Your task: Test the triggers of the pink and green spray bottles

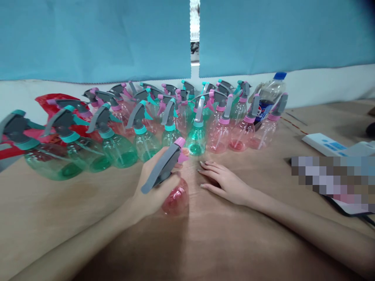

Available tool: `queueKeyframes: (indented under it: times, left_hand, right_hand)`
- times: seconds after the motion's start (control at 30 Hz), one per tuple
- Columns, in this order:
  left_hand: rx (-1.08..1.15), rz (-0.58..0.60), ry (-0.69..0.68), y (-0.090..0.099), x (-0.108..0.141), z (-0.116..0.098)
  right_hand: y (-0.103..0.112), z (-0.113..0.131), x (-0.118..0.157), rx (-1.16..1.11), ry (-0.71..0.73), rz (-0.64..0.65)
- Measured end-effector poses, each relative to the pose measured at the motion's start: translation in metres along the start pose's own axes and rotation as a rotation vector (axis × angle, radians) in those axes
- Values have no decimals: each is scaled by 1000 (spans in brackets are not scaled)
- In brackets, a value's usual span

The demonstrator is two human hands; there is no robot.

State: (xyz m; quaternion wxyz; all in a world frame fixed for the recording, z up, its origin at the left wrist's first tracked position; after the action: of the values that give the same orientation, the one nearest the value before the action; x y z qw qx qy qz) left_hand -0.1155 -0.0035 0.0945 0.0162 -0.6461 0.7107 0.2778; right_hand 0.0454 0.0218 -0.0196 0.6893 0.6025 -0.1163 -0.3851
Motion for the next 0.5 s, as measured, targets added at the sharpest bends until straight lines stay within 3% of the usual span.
queueKeyframes:
  times: [0.17,0.5]
  left_hand:
    - [105,26,106,-4,3,5]
    - [78,81,90,-5,2,5]
  right_hand:
    - [1,0,0,-14,-5,-3]
    - [1,1,-1,-4,8,0]
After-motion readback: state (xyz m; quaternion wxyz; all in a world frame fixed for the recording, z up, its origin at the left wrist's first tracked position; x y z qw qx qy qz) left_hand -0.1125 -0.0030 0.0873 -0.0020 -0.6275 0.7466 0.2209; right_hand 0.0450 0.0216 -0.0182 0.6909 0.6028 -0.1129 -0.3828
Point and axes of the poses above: each hand's wrist, its own x-axis away from the middle knuckle, its own y-axis out of the back of the hand, z = x × y, the point moved 8 cm from there along -x, towards the middle knuckle, and after that the axes turned 9 degrees about x, right-handed, at the moved point
